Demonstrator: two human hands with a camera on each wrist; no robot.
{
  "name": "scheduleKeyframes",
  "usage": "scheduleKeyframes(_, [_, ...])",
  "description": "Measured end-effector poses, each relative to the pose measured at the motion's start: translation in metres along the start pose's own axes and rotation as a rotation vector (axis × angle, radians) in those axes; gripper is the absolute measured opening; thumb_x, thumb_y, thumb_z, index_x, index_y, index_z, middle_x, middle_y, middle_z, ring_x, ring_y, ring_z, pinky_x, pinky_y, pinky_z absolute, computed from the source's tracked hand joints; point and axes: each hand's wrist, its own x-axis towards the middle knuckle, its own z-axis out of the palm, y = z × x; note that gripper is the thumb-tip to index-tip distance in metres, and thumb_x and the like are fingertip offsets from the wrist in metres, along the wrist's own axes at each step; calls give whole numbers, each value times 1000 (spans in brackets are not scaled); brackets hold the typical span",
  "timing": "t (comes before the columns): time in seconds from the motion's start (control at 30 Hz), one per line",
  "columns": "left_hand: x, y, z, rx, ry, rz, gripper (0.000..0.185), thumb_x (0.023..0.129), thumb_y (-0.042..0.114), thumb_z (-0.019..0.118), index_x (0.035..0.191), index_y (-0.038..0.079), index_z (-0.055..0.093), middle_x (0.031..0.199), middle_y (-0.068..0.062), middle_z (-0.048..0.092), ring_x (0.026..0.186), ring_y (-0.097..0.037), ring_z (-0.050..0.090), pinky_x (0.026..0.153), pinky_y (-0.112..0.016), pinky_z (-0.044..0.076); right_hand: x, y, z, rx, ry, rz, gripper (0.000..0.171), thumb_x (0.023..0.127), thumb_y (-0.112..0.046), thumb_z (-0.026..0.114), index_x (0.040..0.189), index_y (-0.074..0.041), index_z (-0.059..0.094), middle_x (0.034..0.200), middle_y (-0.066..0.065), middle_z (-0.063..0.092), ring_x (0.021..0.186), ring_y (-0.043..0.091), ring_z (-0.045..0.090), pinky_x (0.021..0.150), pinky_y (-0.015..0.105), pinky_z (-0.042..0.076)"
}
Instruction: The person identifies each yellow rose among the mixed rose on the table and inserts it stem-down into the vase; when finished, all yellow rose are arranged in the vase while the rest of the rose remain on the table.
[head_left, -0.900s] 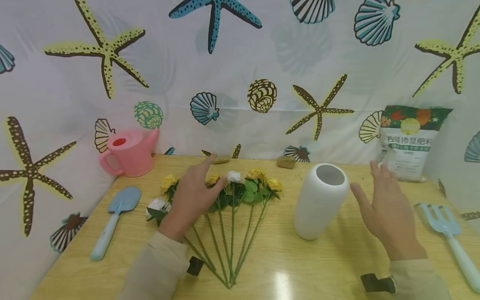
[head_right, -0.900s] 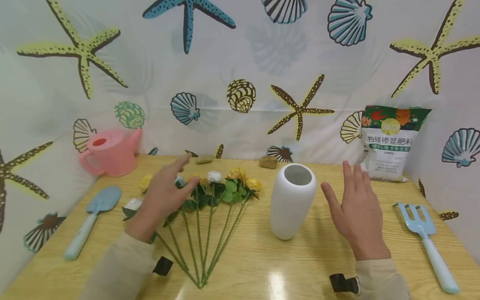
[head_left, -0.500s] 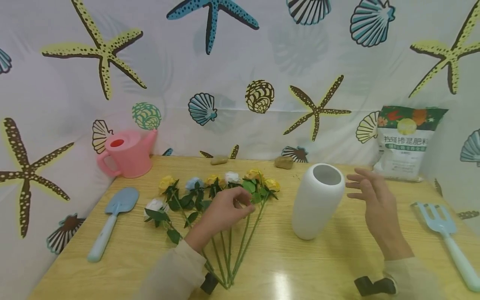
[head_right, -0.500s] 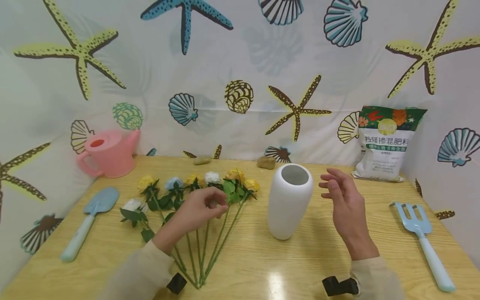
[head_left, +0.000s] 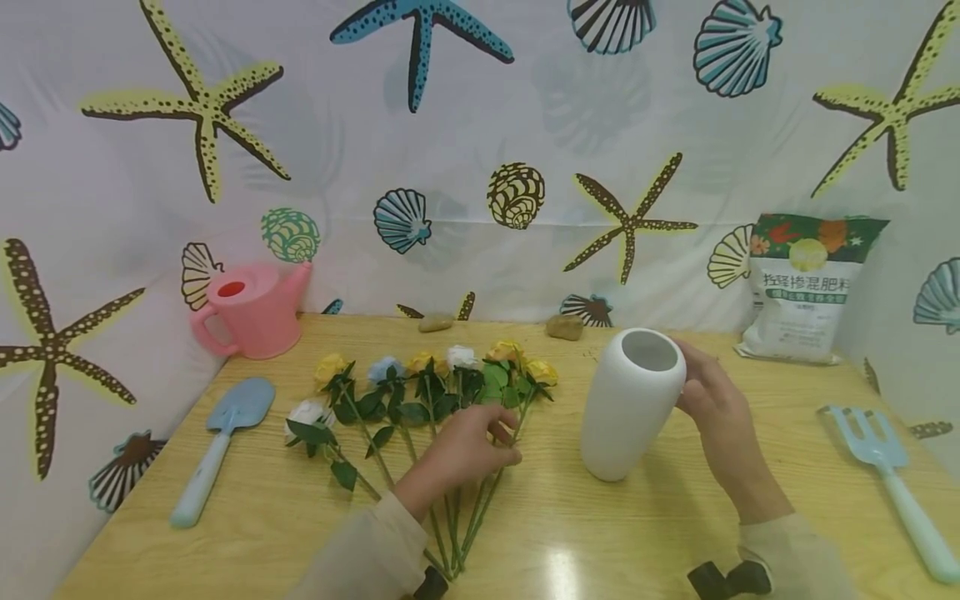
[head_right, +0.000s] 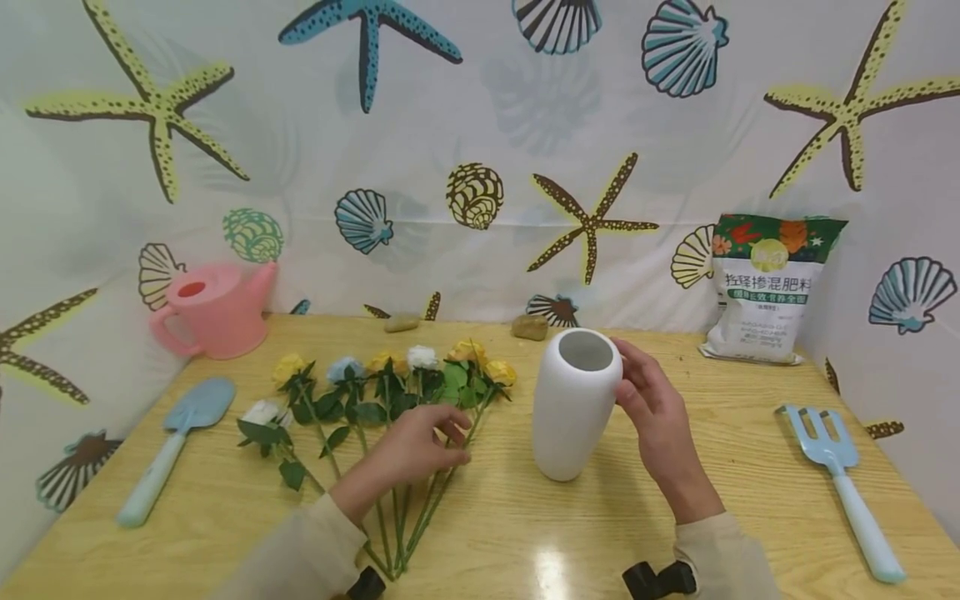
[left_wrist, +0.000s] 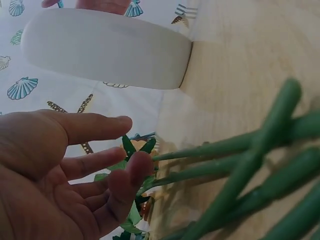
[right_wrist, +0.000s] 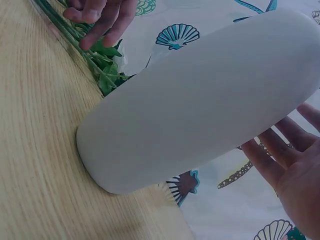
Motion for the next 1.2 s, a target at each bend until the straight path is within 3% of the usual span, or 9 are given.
scheduleKeyframes(0.3, [3,-3,14,173,74,86,34,82,1,77,116,1,68,82,-6,70,71,-16,62,65,-32,52,0,1,0,-22,7,-2,42,108,-23,42,149,-13,48,141,-10,57,127,4,54,95,12,48])
scheduleKeyframes(0.5, [3,0,16,173,75,66,38,83,-8,69,119,0,66,76,-2,64,64,-13,54,61,-30,47,1,0,0,-147,11,36,43,108,-17,42,151,-15,45,140,-21,54,126,-3,52,94,10,46])
scheduleKeyframes(0.67, [1,8,11,41,53,46,40,87,-6,68,126,-1,62,81,-4,65,65,-14,57,59,-28,48,1,0,0,-154,9,39,43,109,-16,41,152,-14,44,140,-23,52,126,-5,51,95,9,45])
scheduleKeyframes(0.93, [2,29,-4,-271,77,115,44,95,1,65,137,2,54,96,-11,65,71,-15,62,61,-32,54,-1,0,-1,-126,4,31,43,108,-14,42,151,-13,45,139,-23,53,127,-6,50,96,9,44])
scheduleKeyframes(1.1, [3,51,-15,-500,204,170,47,94,-2,66,139,5,52,99,-15,65,72,-17,64,67,-37,57,-1,0,-1,-140,2,14,43,108,-13,43,151,-13,45,139,-24,53,128,-7,50,96,9,44])
scheduleKeyframes(1.2, [6,68,-24,-591,299,207,48,94,-3,66,139,6,51,99,-14,65,73,-16,65,67,-32,57,0,0,-1,-157,9,8,42,108,-13,43,150,-13,46,139,-24,53,127,-6,50,97,9,44])
